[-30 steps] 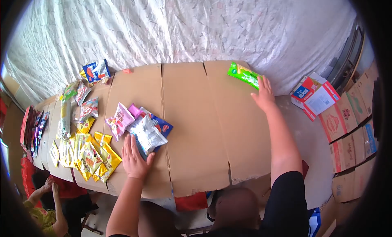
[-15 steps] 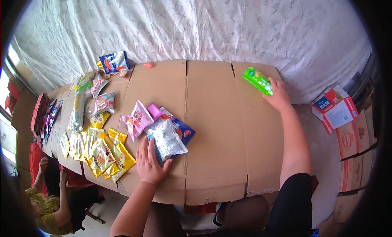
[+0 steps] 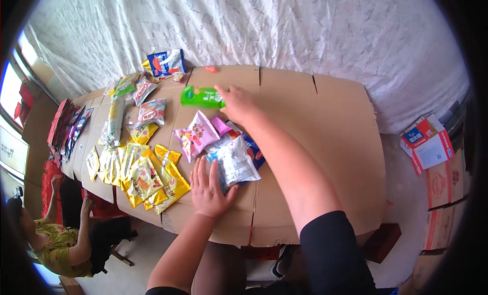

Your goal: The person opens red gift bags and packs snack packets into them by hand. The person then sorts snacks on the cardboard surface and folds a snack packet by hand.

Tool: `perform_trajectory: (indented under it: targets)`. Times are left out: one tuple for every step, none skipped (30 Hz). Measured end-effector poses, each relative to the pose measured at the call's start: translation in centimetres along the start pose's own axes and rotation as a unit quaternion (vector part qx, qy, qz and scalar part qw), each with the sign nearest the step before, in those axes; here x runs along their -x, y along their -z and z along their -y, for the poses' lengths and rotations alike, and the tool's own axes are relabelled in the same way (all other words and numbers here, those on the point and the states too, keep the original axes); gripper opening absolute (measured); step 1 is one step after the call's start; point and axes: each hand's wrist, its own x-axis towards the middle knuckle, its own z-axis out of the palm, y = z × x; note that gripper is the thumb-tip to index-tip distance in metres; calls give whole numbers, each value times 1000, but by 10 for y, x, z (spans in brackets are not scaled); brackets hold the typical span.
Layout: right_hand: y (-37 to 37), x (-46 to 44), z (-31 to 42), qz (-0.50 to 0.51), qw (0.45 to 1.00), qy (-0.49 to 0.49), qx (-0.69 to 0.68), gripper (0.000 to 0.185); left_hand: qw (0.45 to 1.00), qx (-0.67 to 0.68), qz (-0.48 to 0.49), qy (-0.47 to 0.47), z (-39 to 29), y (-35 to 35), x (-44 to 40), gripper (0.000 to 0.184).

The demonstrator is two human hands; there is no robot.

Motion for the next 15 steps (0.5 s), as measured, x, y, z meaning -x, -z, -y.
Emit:
perform_trajectory:
  targets:
    - [-7,-4,6,3,1000,3,-1,67,1000,-6,-15,-6,0,-1,0,90]
    - [-14,-6,11,1,999,55,5,66,999,-11,-31,-11,1,-1,1,90]
    - [-16,-7,15,-1,994,105,12,64,999,0,-46,-17,5,-4,2,92]
    - [-16,-7,14,2,994,107,12,64,999,2,-45,-14,4,-3,3,92]
    - [-13,-5,9,22,990,141,-14,65,999,-4,-39,-7,2,-1,3,93]
    - [-7,-1,4,43,983,174,-39,66,999,-8,-33,-1,1,0,3,93]
    - [1,5,-1,74,982,161,-57,66,1000,6,-26,2,0,3,3,94]
    - [11,14,-6,75,982,163,-55,66,1000,7,-28,4,0,3,4,94]
    - [20,24,-13,89,979,172,-62,67,1000,-1,-21,0,2,1,5,97]
    - [28,35,-19,103,975,182,-69,67,1000,-9,-15,-4,3,1,6,100]
    - [37,47,-24,112,974,175,-85,68,1000,10,-14,-1,0,6,4,83]
    - [47,60,-28,121,973,169,-101,68,1000,10,-16,4,2,4,5,83]
    - [58,71,-34,129,974,152,-107,69,1000,-12,-11,-10,4,0,5,75]
    - [68,83,-40,137,975,134,-112,70,999,-34,-5,-23,6,-2,6,68]
    - [77,93,-51,133,977,115,-125,70,1000,-16,-10,-18,4,2,5,60]
